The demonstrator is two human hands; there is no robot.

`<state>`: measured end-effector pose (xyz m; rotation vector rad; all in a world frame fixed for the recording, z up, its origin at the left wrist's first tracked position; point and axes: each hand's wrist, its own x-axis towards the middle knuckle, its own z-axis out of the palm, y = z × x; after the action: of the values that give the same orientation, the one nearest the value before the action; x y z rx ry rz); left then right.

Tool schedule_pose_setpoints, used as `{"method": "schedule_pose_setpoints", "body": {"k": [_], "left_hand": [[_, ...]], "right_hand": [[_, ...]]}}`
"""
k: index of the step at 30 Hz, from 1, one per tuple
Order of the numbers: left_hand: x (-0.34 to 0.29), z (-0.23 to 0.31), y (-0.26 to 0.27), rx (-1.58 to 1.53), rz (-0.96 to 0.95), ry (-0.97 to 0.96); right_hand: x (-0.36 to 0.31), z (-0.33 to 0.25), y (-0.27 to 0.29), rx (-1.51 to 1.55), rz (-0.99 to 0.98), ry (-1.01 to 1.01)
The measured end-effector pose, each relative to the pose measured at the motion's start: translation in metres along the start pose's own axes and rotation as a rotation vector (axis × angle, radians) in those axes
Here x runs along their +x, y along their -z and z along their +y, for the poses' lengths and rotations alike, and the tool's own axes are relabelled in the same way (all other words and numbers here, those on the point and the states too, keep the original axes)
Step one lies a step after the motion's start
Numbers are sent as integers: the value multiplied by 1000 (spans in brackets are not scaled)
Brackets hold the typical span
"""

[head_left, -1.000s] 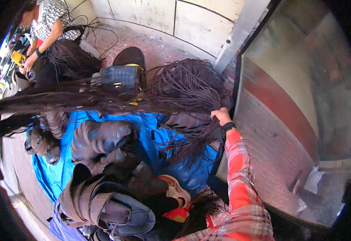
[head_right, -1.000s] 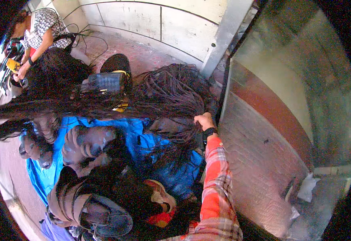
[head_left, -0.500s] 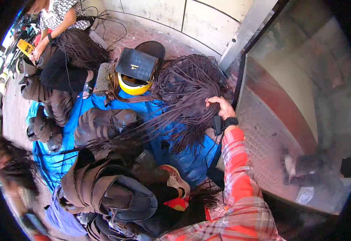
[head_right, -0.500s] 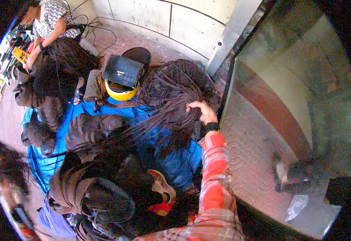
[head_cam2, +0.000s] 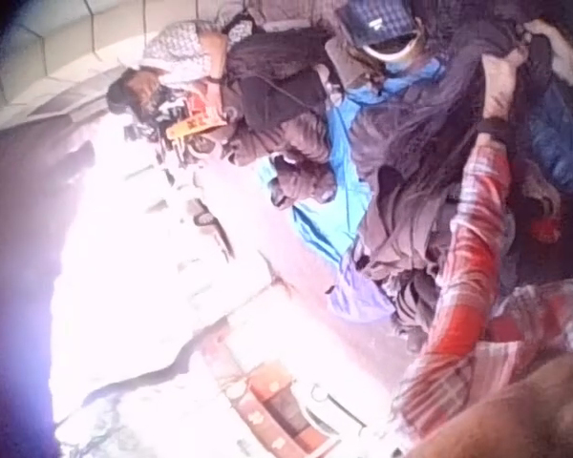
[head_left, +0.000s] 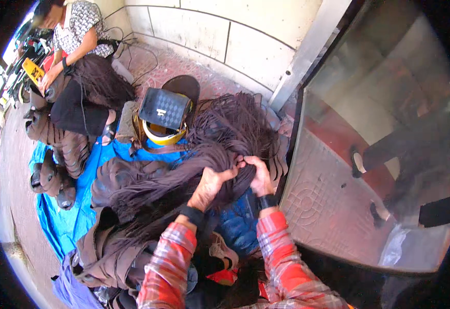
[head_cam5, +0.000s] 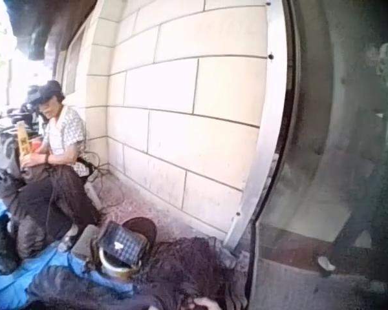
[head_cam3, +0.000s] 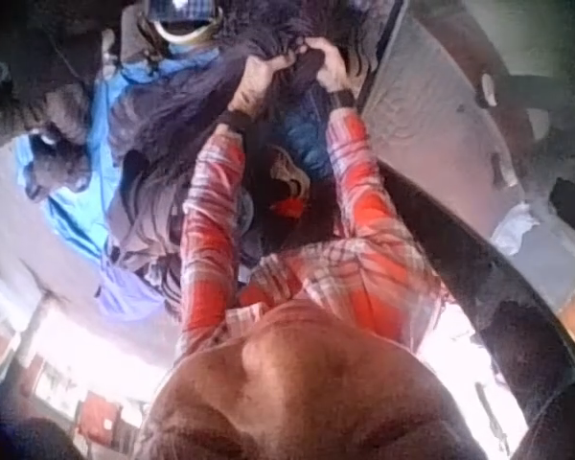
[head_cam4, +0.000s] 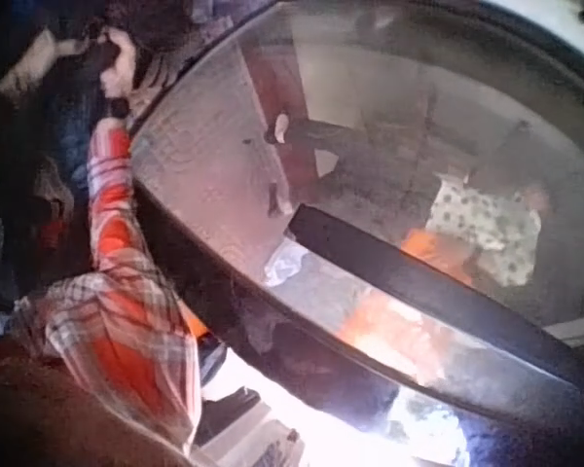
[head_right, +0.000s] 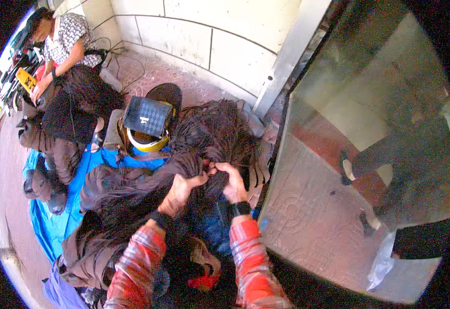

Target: Lacing a blue shoe upper component while sitting on the ground.

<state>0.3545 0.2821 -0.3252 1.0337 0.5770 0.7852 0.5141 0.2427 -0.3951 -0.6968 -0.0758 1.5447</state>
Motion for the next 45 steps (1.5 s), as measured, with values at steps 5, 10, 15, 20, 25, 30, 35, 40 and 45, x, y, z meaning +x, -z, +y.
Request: {"method": "schedule_pose_setpoints", "body": {"k": [5, 10, 15, 20, 25, 30, 35, 40, 45], "left_hand": [[-29, -36, 17, 30, 53, 92], [-39, -52, 32, 18, 20, 271], [-35, -50, 29, -9, -182, 430], [-41, -49, 28, -24, -417, 502], [-53, -66, 39, -254, -345, 562], [-69, -88, 45, -479, -148, 558], [-75, -95, 59, -738, -244, 587], [-73, -93, 49, -881, -279, 434], [-77, -105, 66, -935, -280, 316]], "right_hand": [[-13, 5, -19, 9, 9, -1], [-12, 13, -32, 298, 96, -5], [-2, 8, -30, 403, 22, -27], [12, 11, -10, 320, -36, -78], [21, 8, -39, 238, 4, -163], [47, 24, -33, 225, -46, -160], [49, 22, -38, -15, -92, -156], [53, 11, -39, -61, -118, -186], [63, 21, -32, -19, -45, -130]]}}
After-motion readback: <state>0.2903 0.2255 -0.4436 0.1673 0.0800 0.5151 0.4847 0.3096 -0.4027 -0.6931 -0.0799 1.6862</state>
